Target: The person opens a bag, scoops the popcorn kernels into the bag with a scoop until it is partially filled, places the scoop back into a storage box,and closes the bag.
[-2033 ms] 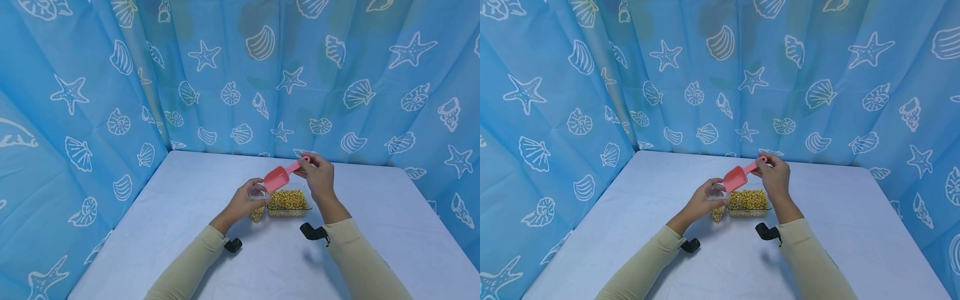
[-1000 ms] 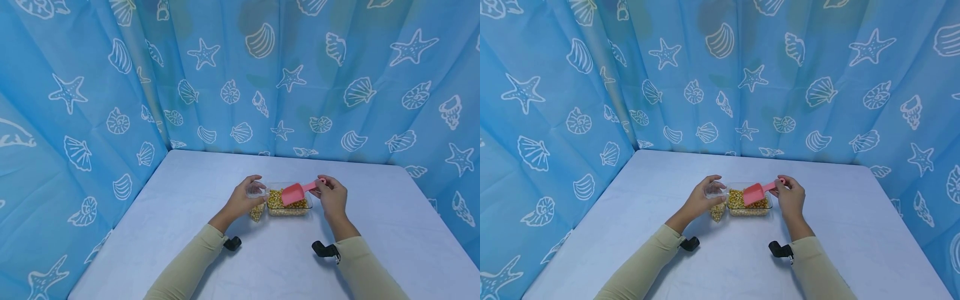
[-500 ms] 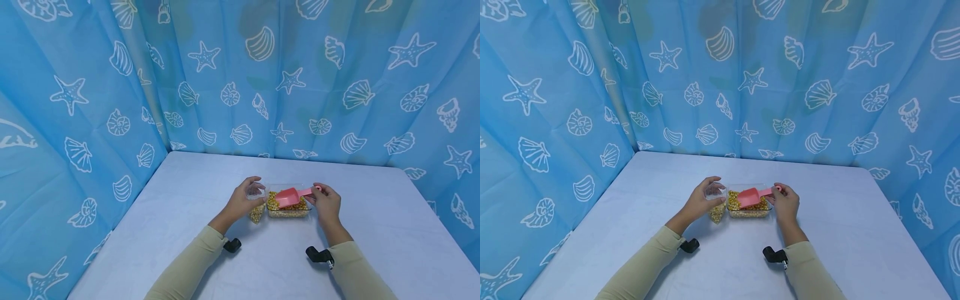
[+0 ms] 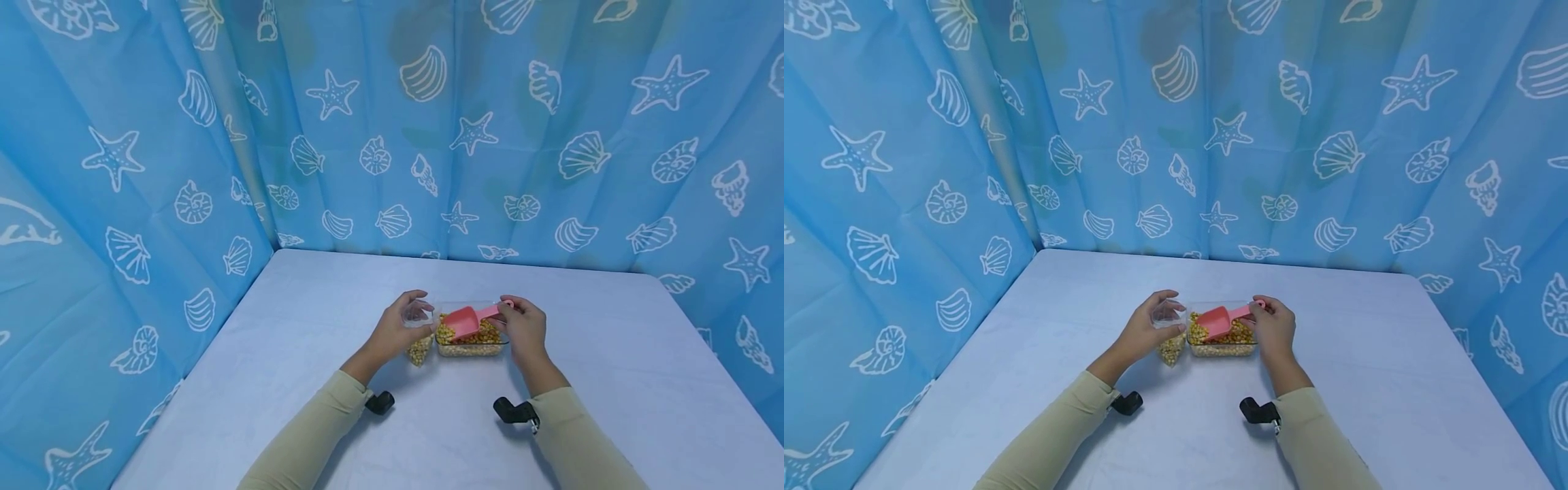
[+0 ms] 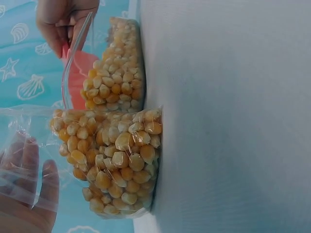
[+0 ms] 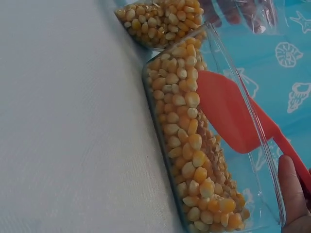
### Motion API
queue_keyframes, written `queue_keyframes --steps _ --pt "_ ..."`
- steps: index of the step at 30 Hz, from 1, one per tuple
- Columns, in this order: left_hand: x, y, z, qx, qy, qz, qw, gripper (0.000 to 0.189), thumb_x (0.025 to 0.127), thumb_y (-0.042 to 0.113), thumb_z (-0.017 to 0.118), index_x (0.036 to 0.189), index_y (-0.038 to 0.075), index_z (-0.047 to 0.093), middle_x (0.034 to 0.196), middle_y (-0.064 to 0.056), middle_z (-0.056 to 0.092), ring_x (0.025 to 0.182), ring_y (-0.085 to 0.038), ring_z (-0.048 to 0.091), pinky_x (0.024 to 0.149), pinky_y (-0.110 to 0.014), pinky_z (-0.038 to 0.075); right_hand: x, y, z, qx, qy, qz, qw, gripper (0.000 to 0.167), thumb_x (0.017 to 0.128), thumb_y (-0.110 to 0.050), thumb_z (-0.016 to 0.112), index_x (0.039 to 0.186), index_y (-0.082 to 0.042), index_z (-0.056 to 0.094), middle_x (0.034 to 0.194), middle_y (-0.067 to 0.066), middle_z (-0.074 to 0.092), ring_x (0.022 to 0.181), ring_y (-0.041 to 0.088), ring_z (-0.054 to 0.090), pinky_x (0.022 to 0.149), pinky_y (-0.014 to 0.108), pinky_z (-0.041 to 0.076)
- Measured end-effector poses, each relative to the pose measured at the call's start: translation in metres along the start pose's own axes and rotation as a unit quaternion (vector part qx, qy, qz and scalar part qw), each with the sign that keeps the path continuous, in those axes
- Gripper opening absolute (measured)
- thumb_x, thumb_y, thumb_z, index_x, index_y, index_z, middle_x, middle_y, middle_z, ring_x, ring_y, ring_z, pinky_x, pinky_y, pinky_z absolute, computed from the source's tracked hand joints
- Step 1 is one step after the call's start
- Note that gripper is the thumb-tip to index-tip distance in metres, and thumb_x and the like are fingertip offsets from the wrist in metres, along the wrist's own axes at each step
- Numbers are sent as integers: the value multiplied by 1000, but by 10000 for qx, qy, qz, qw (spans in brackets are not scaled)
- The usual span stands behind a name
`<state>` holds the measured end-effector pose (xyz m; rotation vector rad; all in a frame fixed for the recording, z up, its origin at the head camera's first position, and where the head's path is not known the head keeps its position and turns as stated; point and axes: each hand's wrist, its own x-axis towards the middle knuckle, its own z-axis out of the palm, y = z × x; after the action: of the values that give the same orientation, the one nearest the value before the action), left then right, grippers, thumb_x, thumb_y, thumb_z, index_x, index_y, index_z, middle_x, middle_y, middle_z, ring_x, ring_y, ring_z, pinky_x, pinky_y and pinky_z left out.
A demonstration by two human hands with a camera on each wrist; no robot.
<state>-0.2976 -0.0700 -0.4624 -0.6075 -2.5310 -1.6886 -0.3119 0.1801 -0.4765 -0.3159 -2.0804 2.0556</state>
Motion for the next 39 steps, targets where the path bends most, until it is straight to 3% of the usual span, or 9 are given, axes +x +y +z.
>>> queue_keyframes --steps 9,15,18,22,26,30,39 --pt "0 -1 2 22 34 7 10000 61 86 31 75 139 23 46 116 12 62 106 -11 57 91 -43 47 6 -12 1 304 30 597 9977 40 102 -18 52 137 1 49 119 16 54 97 19 64 79 25 54" --pt "-2 -2 2 40 13 -54 10000 61 86 31 75 139 23 45 116 13 62 105 -10 57 91 -43 47 12 -11 -4 1001 96 1110 9887 42 103 -15 47 143 -1 43 128 16 50 107 22 60 82 26 52" --pt "-2 -3 2 42 19 17 10000 61 87 29 75 139 22 45 117 12 62 105 -10 57 90 -43 47 14 -12 -7 1488 185 1287 9803 43 103 -14 48 143 -2 43 133 17 49 109 21 61 82 26 53" --pt "-2 -5 2 -5 5 116 9999 60 87 26 75 139 21 45 117 9 63 104 -11 58 90 -44 47 13 -13 -13 2318 231 1542 9602 45 102 -12 48 145 -2 41 139 17 46 110 19 62 82 27 52" --pt "-2 -5 2 -70 -12 129 9999 60 87 25 75 139 21 46 117 9 63 104 -12 57 90 -44 47 14 -15 -18 2899 243 1645 9425 44 100 -10 54 142 -2 44 130 15 52 106 18 64 82 29 53" --pt "-1 -5 3 -52 -6 78 10000 60 86 25 75 138 23 46 116 11 62 104 -10 57 90 -42 47 14 -20 -19 2963 250 1466 9435 41 97 -12 60 135 -2 48 118 12 57 102 18 66 82 29 53" --pt "-1 -1 4 -95 -58 161 9998 60 86 23 76 139 21 46 115 9 63 104 -12 57 87 -38 48 11 -45 -16 2570 53 1008 9611 50 95 -21 65 139 -5 48 124 9 54 109 19 63 83 28 52"
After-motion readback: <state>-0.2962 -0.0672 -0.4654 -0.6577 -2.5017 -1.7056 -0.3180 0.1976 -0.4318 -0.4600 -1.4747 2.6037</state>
